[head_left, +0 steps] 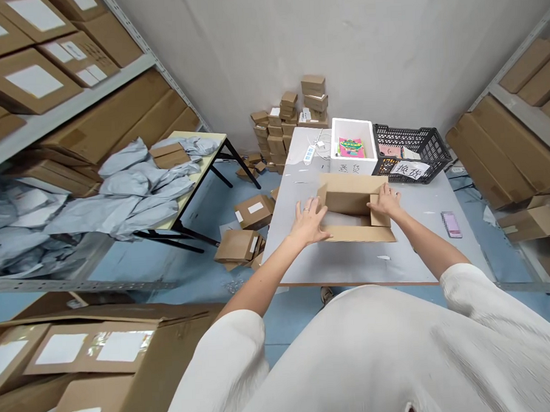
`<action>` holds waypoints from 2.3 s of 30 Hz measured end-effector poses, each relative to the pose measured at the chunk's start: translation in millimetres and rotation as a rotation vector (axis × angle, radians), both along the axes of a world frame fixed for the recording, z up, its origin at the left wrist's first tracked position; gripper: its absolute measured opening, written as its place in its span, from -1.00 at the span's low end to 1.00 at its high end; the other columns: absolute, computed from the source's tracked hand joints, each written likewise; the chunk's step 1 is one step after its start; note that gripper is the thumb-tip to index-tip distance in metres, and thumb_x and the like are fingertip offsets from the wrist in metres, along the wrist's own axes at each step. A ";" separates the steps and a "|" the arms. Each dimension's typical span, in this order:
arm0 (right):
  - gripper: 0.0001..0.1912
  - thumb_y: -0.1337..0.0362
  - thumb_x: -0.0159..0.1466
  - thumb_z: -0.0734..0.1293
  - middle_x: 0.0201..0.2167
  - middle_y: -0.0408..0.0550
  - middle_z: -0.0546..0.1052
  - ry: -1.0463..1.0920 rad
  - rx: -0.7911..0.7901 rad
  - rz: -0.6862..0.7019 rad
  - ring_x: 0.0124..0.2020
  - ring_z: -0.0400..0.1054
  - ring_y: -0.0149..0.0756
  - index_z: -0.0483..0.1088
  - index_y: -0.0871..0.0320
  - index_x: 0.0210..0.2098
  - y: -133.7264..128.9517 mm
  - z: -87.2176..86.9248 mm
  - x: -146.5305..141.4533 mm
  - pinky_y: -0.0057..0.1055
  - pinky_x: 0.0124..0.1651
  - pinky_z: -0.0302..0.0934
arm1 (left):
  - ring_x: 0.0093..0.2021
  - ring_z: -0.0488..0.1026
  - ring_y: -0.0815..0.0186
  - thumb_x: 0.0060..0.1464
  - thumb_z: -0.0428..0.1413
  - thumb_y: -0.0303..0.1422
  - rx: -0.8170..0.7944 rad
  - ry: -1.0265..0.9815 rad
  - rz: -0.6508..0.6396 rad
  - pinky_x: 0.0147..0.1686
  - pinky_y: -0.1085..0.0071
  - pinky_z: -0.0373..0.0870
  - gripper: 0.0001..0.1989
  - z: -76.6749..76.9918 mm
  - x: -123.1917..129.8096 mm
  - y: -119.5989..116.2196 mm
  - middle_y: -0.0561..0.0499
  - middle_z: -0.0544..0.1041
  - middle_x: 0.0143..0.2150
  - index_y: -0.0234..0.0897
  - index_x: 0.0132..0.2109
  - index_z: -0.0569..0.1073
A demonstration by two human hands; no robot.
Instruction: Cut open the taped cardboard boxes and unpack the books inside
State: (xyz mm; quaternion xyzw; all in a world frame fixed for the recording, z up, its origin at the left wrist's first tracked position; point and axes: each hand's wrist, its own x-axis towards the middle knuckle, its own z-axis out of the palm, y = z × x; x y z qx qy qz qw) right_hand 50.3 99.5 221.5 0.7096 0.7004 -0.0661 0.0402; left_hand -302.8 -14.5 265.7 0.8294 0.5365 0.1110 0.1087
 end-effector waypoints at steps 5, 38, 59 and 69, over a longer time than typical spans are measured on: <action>0.12 -0.28 0.35 0.27 0.64 0.52 -0.06 0.025 0.020 0.004 0.55 0.01 0.44 -0.07 0.31 0.63 -4.5 1.8 -1.4 0.37 0.49 -0.10 | 0.67 -0.19 -0.46 0.01 0.42 0.17 0.033 0.010 0.185 0.57 -0.43 -0.42 0.18 -1.5 -3.4 -14.1 -0.48 -0.04 0.68 -0.39 0.58 0.23; -0.31 0.22 0.34 0.22 0.29 0.30 0.51 0.234 0.259 0.044 0.25 0.36 0.26 0.41 0.15 0.43 -69.1 36.1 115.5 0.23 0.33 0.24 | 0.69 -0.23 -0.42 0.05 0.31 0.31 -0.406 0.070 0.301 0.52 -0.25 -0.03 0.37 -54.2 -28.4 -20.7 -0.60 -0.24 0.69 -0.33 0.69 -0.11; -0.50 0.15 0.36 0.50 0.33 0.18 0.57 0.028 -0.515 0.453 0.31 0.50 0.15 0.55 0.06 0.26 -11.3 -58.8 -143.4 -0.10 0.26 0.42 | 0.69 -0.25 -0.44 0.01 0.37 0.31 -0.348 -0.049 0.323 0.53 -0.36 -0.11 0.43 -72.0 -19.8 -74.4 -0.55 -0.23 0.70 -0.30 0.70 -0.13; -0.12 0.28 0.34 0.41 0.58 0.33 0.23 0.009 -0.502 0.392 0.54 0.15 0.21 0.12 0.22 0.58 -15.5 -123.0 -158.2 0.01 0.54 0.05 | 0.69 -0.28 -0.44 -0.02 0.38 0.34 -0.334 -0.044 0.318 0.54 -0.39 -0.15 0.47 -74.6 -18.1 -87.5 -0.61 -0.30 0.69 -0.38 0.69 -0.12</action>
